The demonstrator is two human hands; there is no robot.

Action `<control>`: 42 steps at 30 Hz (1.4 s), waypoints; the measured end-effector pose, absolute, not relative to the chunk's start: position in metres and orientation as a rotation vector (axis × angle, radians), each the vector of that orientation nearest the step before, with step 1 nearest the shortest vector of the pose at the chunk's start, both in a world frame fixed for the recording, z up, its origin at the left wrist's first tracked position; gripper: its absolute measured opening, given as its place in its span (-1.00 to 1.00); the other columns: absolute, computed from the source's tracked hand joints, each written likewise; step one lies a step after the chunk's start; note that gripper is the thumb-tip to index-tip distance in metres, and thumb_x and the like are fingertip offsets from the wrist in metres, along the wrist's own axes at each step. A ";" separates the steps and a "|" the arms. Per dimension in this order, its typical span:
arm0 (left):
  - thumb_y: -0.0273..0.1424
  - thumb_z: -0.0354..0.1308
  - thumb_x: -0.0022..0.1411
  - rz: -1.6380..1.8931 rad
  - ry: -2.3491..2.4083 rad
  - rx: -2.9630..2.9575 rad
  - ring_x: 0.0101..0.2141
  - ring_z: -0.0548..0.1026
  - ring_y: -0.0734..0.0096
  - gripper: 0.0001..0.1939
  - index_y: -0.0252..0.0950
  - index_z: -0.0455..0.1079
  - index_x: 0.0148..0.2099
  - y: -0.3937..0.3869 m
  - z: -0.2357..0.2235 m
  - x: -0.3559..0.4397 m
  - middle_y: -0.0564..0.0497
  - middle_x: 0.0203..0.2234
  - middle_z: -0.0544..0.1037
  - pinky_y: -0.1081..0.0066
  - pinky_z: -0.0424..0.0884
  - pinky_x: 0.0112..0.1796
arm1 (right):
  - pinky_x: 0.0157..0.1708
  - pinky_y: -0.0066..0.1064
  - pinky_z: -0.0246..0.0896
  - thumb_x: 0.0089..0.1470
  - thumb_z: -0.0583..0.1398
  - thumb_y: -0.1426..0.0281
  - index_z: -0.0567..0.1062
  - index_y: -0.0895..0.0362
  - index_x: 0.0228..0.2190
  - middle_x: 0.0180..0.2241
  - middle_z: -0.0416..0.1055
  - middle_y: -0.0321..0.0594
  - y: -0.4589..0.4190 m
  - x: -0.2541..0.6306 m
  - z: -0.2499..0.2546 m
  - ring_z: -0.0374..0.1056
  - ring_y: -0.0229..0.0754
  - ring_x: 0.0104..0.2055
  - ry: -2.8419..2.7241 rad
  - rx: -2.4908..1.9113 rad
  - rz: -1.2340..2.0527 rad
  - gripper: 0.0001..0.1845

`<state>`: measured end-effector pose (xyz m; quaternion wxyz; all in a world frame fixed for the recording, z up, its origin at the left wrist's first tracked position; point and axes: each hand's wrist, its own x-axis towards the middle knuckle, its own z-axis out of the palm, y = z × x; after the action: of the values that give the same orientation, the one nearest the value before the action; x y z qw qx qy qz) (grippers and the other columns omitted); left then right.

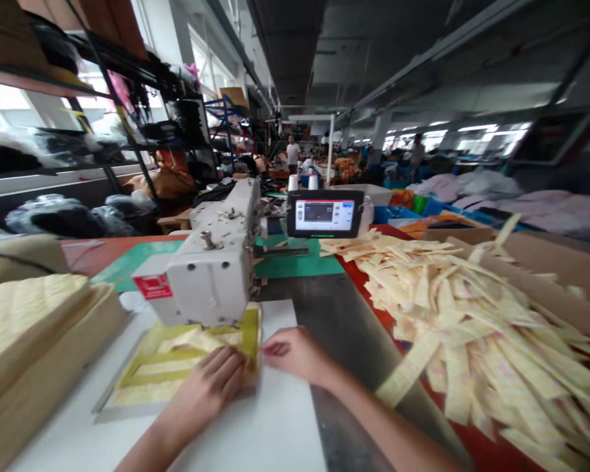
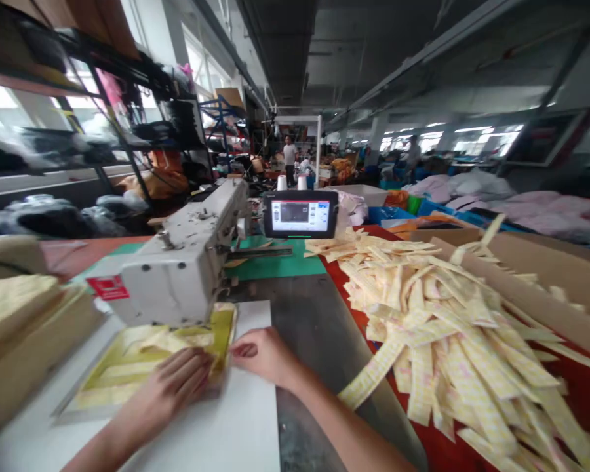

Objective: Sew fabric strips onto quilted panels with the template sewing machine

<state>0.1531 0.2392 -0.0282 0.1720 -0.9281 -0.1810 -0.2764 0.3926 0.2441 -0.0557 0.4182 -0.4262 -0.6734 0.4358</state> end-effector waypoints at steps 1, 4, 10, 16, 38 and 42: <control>-0.50 -0.05 0.49 -0.717 -0.547 -2.578 -0.27 0.56 0.21 -0.75 -0.36 0.46 -0.16 0.241 -0.025 0.149 -0.10 -0.34 0.57 0.29 0.56 -0.25 | -0.27 -0.31 0.47 0.00 0.40 0.19 0.70 0.17 -0.29 -0.34 0.65 -0.10 0.243 0.392 -0.056 0.55 -0.11 -0.34 -1.690 -1.067 1.079 -0.69; -0.52 -0.06 0.48 -0.564 -0.655 -2.483 -0.29 0.54 0.17 -0.75 -0.41 0.45 -0.18 0.247 -0.018 0.138 -0.13 -0.33 0.56 0.25 0.56 -0.29 | -0.25 -0.30 0.46 0.10 0.33 0.25 0.69 0.16 -0.29 -0.33 0.65 -0.11 0.244 0.391 -0.057 0.55 -0.10 -0.32 -1.708 -1.082 1.026 -0.76; -0.52 -0.01 0.46 -0.450 -0.716 -2.494 -0.32 0.50 0.21 -0.78 -0.42 0.44 -0.20 0.255 -0.020 0.148 -0.12 -0.36 0.52 0.29 0.51 -0.32 | -0.29 -0.36 0.43 0.15 0.28 0.31 0.67 0.12 -0.32 -0.34 0.65 -0.18 0.243 0.390 -0.054 0.56 -0.12 -0.32 -1.754 -1.101 0.997 -0.83; -0.54 -0.02 0.45 -0.470 -0.702 -2.463 -0.33 0.51 0.18 -0.78 -0.43 0.44 -0.20 0.258 -0.021 0.153 -0.16 -0.32 0.55 0.25 0.50 -0.33 | -0.30 -0.39 0.41 0.15 0.28 0.34 0.66 0.12 -0.33 -0.35 0.64 -0.20 0.242 0.389 -0.051 0.55 -0.14 -0.34 -1.743 -1.129 0.990 -0.85; -0.63 0.08 0.35 -0.630 -0.990 -3.019 -0.01 0.57 0.21 -0.67 -0.34 0.47 0.10 0.275 -0.023 0.132 -0.18 -0.02 0.60 0.24 0.56 0.00 | -0.31 -0.38 0.44 0.15 0.26 0.39 0.65 0.11 -0.33 -0.35 0.64 -0.20 0.240 0.387 -0.052 0.54 -0.15 -0.35 -1.736 -1.097 0.965 -0.87; -0.48 0.13 0.41 -1.027 -1.262 -3.007 -0.13 0.64 0.28 -0.80 -0.29 0.60 -0.08 0.277 -0.033 0.133 -0.12 -0.13 0.68 0.32 0.57 -0.06 | -0.32 -0.40 0.44 0.16 0.25 0.40 0.64 0.11 -0.32 -0.35 0.64 -0.21 0.239 0.386 -0.052 0.53 -0.17 -0.35 -1.739 -1.097 0.958 -0.87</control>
<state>0.1329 0.2774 -0.0328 -0.1382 -0.8710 -0.3656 -0.2976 0.3863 0.2390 -0.0517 0.4230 -0.4383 -0.6946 0.3827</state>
